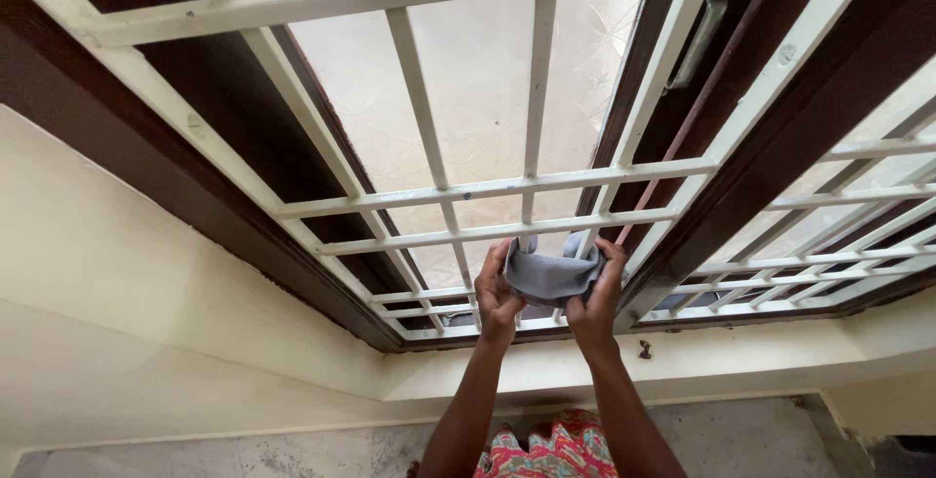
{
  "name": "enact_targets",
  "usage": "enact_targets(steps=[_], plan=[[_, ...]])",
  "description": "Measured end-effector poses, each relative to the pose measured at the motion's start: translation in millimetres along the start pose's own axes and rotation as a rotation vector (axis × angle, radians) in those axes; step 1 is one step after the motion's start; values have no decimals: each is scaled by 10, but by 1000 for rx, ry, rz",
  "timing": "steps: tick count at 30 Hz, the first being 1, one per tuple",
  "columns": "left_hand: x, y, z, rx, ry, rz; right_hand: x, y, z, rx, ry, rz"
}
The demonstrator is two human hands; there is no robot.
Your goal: The person wipes the bars of a window grill using a cloth.
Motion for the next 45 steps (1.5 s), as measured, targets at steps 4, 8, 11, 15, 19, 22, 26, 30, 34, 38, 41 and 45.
enact_targets(steps=[4,8,11,15,19,22,26,30,34,38,41,45], plan=[[-219,198,65,17,-18,72,-96,241,-281,31,-20,41],[-629,488,284,-17,-285,114,-157,382,-466,161,45,80],[-693,628,580,-109,-265,198,-174,88,-372,394,-51,-10],[-502,526,991,-111,-301,231,-298,-411,-115,282,-30,-155],[-281,505,818,84,-130,275,-486,-910,445,-101,-124,-310],[-153,498,670,634,-343,195,-504,-918,584,6,-245,-283],[-3,605,376,497,-163,191,-418,-885,430,-15,-122,-208],[190,261,543,252,-104,120,-203,-917,362,261,-257,-225],[370,85,829,299,-177,131,-99,-932,224,228,-88,-86],[399,203,680,334,-277,90,-161,-957,276,-30,129,-6],[396,394,393,280,-184,100,-186,-1013,336,-138,121,-28],[249,541,171,210,-101,99,-286,-984,297,40,15,-57]])
Point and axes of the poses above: each hand's wrist, its own x-axis towards the middle knuckle, its own y-axis out of the back of the hand, z = x × y, the point moved 7 cm from there along x, towards the middle knuckle, and after that the axes turned 9 degrees about z, right-handed, at the moved point
